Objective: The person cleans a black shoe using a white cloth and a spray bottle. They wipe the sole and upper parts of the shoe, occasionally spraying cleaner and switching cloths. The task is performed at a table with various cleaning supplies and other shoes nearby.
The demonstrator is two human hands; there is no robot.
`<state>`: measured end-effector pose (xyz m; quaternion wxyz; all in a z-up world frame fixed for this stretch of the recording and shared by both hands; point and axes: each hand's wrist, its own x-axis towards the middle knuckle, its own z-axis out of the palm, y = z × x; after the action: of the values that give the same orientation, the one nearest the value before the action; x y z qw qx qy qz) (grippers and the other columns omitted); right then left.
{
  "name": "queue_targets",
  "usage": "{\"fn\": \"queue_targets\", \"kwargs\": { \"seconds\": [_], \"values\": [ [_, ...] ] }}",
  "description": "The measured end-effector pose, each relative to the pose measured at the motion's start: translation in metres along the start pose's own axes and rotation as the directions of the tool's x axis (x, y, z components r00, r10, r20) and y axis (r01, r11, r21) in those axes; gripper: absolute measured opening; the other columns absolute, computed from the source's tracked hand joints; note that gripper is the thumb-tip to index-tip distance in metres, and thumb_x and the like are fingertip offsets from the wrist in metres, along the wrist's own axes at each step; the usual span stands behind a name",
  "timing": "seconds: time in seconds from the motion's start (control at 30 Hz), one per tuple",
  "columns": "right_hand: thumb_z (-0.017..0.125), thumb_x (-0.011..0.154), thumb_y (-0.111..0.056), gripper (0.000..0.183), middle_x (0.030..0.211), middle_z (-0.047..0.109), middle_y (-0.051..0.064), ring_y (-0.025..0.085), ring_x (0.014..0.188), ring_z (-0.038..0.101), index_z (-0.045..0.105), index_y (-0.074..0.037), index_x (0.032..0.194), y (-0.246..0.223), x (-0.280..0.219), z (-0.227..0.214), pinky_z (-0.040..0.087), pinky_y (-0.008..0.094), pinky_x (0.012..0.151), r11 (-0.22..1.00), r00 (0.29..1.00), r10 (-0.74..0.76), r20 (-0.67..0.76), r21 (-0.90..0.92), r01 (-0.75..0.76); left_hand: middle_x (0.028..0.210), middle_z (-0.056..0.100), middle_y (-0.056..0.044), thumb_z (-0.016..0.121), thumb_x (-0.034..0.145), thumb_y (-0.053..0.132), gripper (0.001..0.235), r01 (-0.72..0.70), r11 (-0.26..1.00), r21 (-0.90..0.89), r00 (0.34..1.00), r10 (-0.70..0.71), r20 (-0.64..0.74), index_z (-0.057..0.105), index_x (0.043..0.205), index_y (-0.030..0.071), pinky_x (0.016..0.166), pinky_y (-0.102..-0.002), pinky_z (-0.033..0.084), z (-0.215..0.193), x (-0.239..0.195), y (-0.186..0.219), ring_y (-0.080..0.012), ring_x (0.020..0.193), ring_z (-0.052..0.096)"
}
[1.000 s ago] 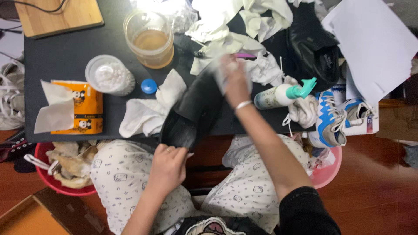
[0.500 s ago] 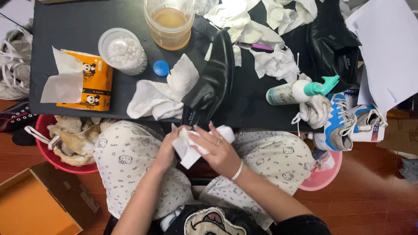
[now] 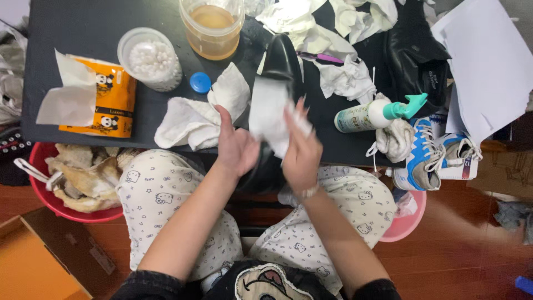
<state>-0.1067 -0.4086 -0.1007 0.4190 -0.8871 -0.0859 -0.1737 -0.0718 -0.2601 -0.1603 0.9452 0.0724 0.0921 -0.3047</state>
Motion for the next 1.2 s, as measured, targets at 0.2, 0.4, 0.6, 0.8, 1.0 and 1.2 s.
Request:
{"fn": "queue_targets", "kwargs": {
  "seconds": [0.2,0.4,0.6,0.8,1.0,1.2],
  "values": [
    [0.058,0.091,-0.002,0.053,0.158,0.042,0.028,0.049,0.151,0.033,0.049,0.006,0.144,-0.012,0.014,0.013,0.017,0.066,0.125,0.959,0.939,-0.113,0.324,-0.211,0.188,0.156,0.052,-0.024,0.039,0.075,0.095,0.133,0.095,0.967,-0.235,0.991,-0.069,0.117,0.038,0.154,-0.012,0.128,-0.046,0.034,-0.031,-0.009,-0.008,-0.0346,0.147,0.049],
    [0.051,0.087,0.011,0.052,0.150,0.056,0.020,0.042,0.149,0.043,0.061,0.000,0.137,-0.003,-0.108,-0.008,0.022,0.064,0.129,0.979,0.894,-0.177,0.412,-0.022,0.204,0.144,0.060,-0.019,0.039,0.087,0.092,0.118,0.126,0.973,-0.192,0.906,-0.034,0.422,0.051,0.145,-0.011,0.122,-0.037,0.041,-0.068,-0.014,-0.003,-0.0291,0.131,0.058],
    [0.067,0.098,-0.014,0.018,0.117,0.073,0.014,0.026,0.110,0.070,0.068,-0.003,0.113,0.036,-0.199,0.002,0.059,0.040,0.092,0.948,0.986,-0.167,-0.020,-0.280,0.155,0.153,0.055,-0.014,0.043,0.088,0.084,0.107,-0.089,0.982,-0.169,0.994,0.098,0.049,0.045,0.156,0.003,0.122,-0.046,0.039,-0.027,-0.024,-0.009,-0.0306,0.138,0.054],
    [0.052,0.104,-0.004,0.033,0.104,0.074,0.020,0.016,0.079,0.063,0.064,0.004,0.134,0.033,-0.069,-0.008,0.051,0.024,0.067,0.857,0.857,0.499,-0.125,0.216,-0.468,0.152,0.055,-0.011,0.040,0.097,0.074,0.089,-0.121,0.992,0.038,0.993,0.121,0.001,0.046,0.154,0.006,0.122,-0.046,0.041,-0.045,-0.014,-0.029,-0.0272,0.140,0.053],
    [0.050,0.092,0.008,0.052,0.151,0.055,0.016,0.040,0.149,0.043,0.056,0.000,0.143,-0.006,-0.066,0.033,0.021,0.067,0.126,0.968,0.978,-0.108,0.177,-0.206,0.144,0.136,0.064,-0.015,0.040,0.112,0.069,0.077,-0.195,0.973,-0.122,0.972,0.208,0.107,0.053,0.144,0.000,0.118,-0.044,0.045,-0.051,-0.006,-0.026,-0.0283,0.128,0.061],
    [0.046,0.095,0.012,0.048,0.150,0.058,0.018,0.042,0.152,0.040,0.065,0.000,0.138,-0.016,-0.161,0.026,0.025,0.066,0.128,0.994,0.969,-0.016,0.245,-0.105,0.043,0.136,0.065,-0.016,0.039,0.101,0.068,0.083,-0.238,0.969,-0.070,0.971,0.236,-0.044,0.055,0.141,-0.003,0.114,-0.043,0.047,-0.041,-0.007,-0.029,-0.0291,0.127,0.062]
  ]
}}
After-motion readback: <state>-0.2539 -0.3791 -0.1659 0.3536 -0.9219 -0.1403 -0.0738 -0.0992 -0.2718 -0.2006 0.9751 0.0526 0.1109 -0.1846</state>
